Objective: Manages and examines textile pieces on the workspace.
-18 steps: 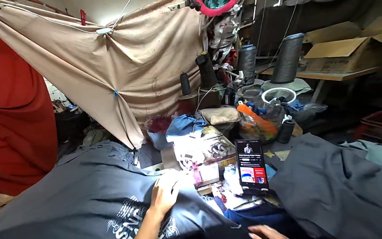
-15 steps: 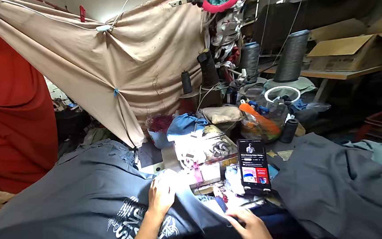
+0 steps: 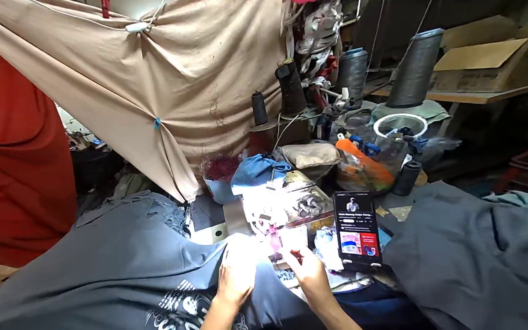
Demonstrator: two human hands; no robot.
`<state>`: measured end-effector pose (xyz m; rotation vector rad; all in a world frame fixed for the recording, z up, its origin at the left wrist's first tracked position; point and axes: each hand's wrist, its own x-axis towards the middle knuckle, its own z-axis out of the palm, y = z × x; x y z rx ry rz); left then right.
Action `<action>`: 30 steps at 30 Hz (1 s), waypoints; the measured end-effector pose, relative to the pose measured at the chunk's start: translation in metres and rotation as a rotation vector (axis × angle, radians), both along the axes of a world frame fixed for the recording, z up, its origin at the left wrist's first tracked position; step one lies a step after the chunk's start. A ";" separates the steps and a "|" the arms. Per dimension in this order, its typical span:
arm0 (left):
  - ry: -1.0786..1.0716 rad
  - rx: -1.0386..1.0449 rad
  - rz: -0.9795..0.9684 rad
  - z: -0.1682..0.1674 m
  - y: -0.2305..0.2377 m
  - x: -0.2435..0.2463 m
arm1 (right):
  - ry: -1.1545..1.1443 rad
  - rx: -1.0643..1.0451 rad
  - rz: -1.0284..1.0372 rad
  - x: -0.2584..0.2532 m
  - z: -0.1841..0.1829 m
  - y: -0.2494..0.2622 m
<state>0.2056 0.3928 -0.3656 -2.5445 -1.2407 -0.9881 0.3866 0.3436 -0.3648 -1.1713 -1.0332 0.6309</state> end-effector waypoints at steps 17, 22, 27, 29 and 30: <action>-0.018 0.031 0.027 -0.006 -0.005 0.006 | 0.261 0.002 0.085 0.002 0.005 0.004; -0.042 -0.072 0.109 0.000 -0.003 0.011 | -0.076 -0.229 0.498 0.021 -0.044 -0.022; -0.024 -0.088 0.118 0.002 0.003 0.016 | 0.128 -0.270 0.519 0.034 -0.033 -0.023; -0.017 -0.141 0.123 0.008 0.009 0.018 | 0.090 -0.194 0.470 0.033 -0.029 -0.018; -0.017 -0.151 0.127 0.010 0.014 0.019 | 0.070 -0.181 0.447 0.031 -0.026 -0.015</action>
